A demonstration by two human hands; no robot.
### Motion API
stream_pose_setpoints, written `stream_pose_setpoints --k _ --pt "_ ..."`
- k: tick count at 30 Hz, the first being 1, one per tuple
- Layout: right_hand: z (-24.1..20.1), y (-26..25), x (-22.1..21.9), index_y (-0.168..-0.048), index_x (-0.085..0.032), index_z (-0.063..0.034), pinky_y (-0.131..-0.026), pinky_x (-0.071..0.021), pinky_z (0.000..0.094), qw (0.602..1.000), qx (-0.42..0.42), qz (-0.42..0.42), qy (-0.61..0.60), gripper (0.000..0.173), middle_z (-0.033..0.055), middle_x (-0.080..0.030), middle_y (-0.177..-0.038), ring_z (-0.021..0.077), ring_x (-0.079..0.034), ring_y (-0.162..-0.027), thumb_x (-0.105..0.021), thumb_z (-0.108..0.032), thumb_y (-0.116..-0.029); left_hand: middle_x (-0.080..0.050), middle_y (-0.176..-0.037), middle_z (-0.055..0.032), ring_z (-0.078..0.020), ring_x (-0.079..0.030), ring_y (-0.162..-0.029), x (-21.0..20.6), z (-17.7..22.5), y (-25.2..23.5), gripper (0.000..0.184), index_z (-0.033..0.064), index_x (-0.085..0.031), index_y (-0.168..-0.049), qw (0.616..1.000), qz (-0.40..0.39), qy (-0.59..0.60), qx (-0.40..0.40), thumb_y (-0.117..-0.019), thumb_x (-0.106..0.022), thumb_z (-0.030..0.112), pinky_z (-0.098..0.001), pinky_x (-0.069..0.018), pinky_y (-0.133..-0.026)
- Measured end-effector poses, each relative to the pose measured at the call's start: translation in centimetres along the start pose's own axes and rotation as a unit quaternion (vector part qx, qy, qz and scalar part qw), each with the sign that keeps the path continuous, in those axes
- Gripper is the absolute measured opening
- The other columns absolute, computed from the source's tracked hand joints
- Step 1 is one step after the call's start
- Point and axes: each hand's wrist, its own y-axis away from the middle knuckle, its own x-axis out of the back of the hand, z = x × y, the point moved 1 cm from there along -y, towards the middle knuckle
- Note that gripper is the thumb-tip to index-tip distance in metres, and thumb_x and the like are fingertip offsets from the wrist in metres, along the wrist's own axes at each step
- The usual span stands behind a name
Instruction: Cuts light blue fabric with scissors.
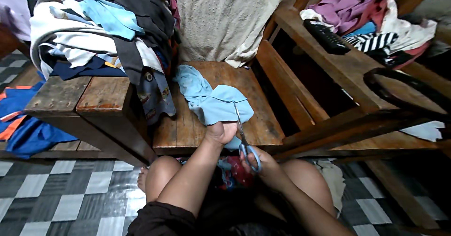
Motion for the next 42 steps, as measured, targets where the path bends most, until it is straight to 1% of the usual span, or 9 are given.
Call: stream_pose_setpoints --k 3,6,8,16,20,26,29,34,42 --pt "-0.2 0.1 0.2 -0.095 -0.060 -0.0194 -0.053 -0.0437 0.0109 1.000 0.000 -0.014 -0.028 0.036 -0.0167 -0.058 -0.065 -0.0062 -0.053 -0.055 -0.066 -0.055 -0.0921 -0.073 -0.097 -0.0029 -0.0155 -0.070 -0.093 0.2 0.0 0.2 0.021 0.0162 -0.066 -0.105 1.000 -0.007 0.016 0.009 -0.0948 -0.062 0.035 -0.0351 -0.0578 -0.084" --pt "-0.4 -0.3 0.4 -0.101 -0.058 -0.0180 -0.051 -0.0403 0.0101 0.998 0.012 -0.043 -0.040 0.053 -0.0159 -0.058 -0.069 -0.0067 -0.050 -0.055 -0.061 -0.070 -0.0885 -0.075 -0.096 -0.0026 -0.0150 -0.072 -0.092 0.8 -0.4 0.4 0.038 0.0176 -0.072 -0.102 0.997 -0.069 0.017 0.019 -0.0736 -0.086 0.038 -0.0340 -0.0590 -0.083" --pt "-0.5 -0.6 0.4 -0.102 -0.057 -0.0178 -0.052 -0.0401 0.0101 0.998 0.025 -0.045 -0.038 0.054 -0.0164 -0.058 -0.070 -0.0070 -0.049 -0.056 -0.058 -0.071 -0.0897 -0.075 -0.097 -0.0023 -0.0146 -0.072 -0.094 0.9 -0.5 0.4 0.047 0.0174 -0.072 -0.103 0.995 -0.094 0.012 0.022 -0.0656 -0.092 0.038 -0.0335 -0.0587 -0.086" --pt "-0.7 -0.6 -0.1 -0.101 -0.056 -0.0175 -0.055 -0.0417 0.0101 1.000 0.011 -0.019 -0.023 0.045 -0.0164 -0.056 -0.069 -0.0066 -0.050 -0.058 -0.057 -0.062 -0.0958 -0.075 -0.096 -0.0022 -0.0139 -0.072 -0.093 0.9 -0.5 0.4 0.033 0.0173 -0.071 -0.102 0.996 -0.087 0.007 0.013 -0.0752 -0.085 0.030 -0.0329 -0.0587 -0.085" --pt "-0.8 -0.2 -0.5 -0.098 -0.058 -0.0173 -0.055 -0.0434 0.0106 1.000 0.004 -0.002 -0.017 0.028 -0.0171 -0.056 -0.066 -0.0069 -0.051 -0.057 -0.056 -0.045 -0.1009 -0.075 -0.095 -0.0026 -0.0140 -0.071 -0.092 0.8 -0.3 0.3 0.029 0.0146 -0.071 -0.099 0.997 -0.065 0.036 -0.008 -0.0746 -0.085 0.023 -0.0317 -0.0581 -0.087" --pt "-0.9 -0.2 -0.5 -0.097 -0.060 -0.0178 -0.053 -0.0432 0.0106 0.998 0.002 -0.003 -0.057 0.035 -0.0161 -0.058 -0.066 -0.0061 -0.052 -0.055 -0.063 -0.053 -0.0957 -0.074 -0.101 -0.0063 -0.0182 -0.072 -0.097 0.9 -0.3 0.0 0.040 0.0112 -0.072 -0.103 0.993 -0.085 0.086 0.010 -0.0700 -0.090 0.023 -0.0342 -0.0578 -0.091" --pt "-1.1 -0.7 -0.1 -0.101 -0.057 -0.0166 -0.050 -0.0386 0.0091 0.998 0.008 -0.013 -0.059 0.047 -0.0152 -0.057 -0.068 -0.0070 -0.048 -0.054 -0.060 -0.063 -0.0935 -0.074 -0.102 -0.0073 -0.0190 -0.071 -0.097 1.0 -0.4 0.0 0.029 0.0102 -0.072 -0.104 0.992 -0.099 0.079 0.028 -0.0799 -0.082 0.022 -0.0343 -0.0573 -0.091" --pt "-1.4 -1.0 0.0 -0.103 -0.055 -0.0134 -0.050 -0.0378 0.0085 0.999 0.011 -0.005 -0.045 0.045 -0.0147 -0.056 -0.068 -0.0069 -0.048 -0.054 -0.056 -0.058 -0.0982 -0.074 -0.103 -0.0075 -0.0191 -0.071 -0.097 0.8 -0.5 0.2 0.020 0.0102 -0.071 -0.105 0.992 -0.070 0.089 0.049 -0.0874 -0.075 0.020 -0.0340 -0.0577 -0.090" --pt "-1.8 -1.2 0.1 -0.101 -0.056 -0.0140 -0.054 -0.0412 0.0094 1.000 0.015 0.006 -0.019 0.032 -0.0153 -0.054 -0.067 -0.0062 -0.049 -0.056 -0.051 -0.045 -0.1036 -0.074 -0.103 -0.0073 -0.0190 -0.071 -0.097 1.0 -0.5 0.2 0.033 0.0110 -0.071 -0.105 0.993 -0.056 0.077 0.062 -0.0775 -0.085 0.023 -0.0343 -0.0583 -0.088"
